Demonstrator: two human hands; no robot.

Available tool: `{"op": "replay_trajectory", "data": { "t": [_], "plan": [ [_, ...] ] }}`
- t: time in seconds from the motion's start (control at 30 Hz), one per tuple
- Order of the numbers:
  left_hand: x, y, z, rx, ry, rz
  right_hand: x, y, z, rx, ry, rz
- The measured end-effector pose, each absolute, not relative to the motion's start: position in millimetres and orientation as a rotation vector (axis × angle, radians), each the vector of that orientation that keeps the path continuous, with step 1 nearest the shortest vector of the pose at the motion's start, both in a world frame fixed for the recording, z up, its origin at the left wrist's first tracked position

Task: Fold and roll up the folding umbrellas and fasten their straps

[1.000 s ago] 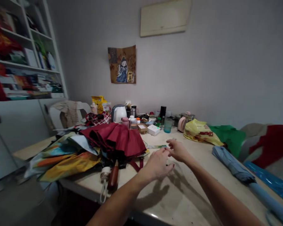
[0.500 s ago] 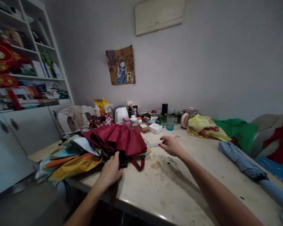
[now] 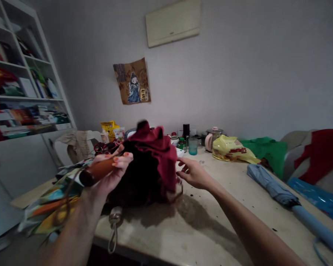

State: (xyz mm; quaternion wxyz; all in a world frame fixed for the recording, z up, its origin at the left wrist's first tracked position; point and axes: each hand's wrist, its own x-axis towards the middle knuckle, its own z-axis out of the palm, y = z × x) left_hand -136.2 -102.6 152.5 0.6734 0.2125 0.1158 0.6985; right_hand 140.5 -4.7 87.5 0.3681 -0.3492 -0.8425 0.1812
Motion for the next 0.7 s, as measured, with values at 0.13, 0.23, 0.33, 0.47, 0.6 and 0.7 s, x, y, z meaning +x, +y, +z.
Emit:
{"op": "replay_trajectory", "data": {
  "t": [0.13, 0.23, 0.33, 0.47, 0.6, 0.7],
  "plan": [
    [-102.9, -105.0, 181.0, 0.536, 0.279, 1.502, 140.4, -12.8, 97.4, -0.835, -2.047, 0.541],
    [-85.0, -112.3, 180.8, 0.581, 0.346, 1.401, 138.4, -17.6, 102.1, -0.811, -1.876, 0.377],
    [-78.5, -121.5, 177.9, 0.598, 0.526, 1.222, 139.9, -16.6, 101.5, -0.785, -1.778, 0.175],
    [-84.1, -122.2, 186.4, 0.625, 0.632, 1.085, 148.8, -9.3, 101.1, -0.873, -1.800, 0.253],
    [-102.5, -110.5, 191.3, 0.738, 0.572, 1.210, 170.8, 2.4, 114.8, -0.960, -1.379, 0.347],
    [-121.5, -98.5, 178.1, 0.862, 0.613, 1.210, 196.5, 12.4, 128.7, -0.947, -1.154, 0.324]
  ]
}}
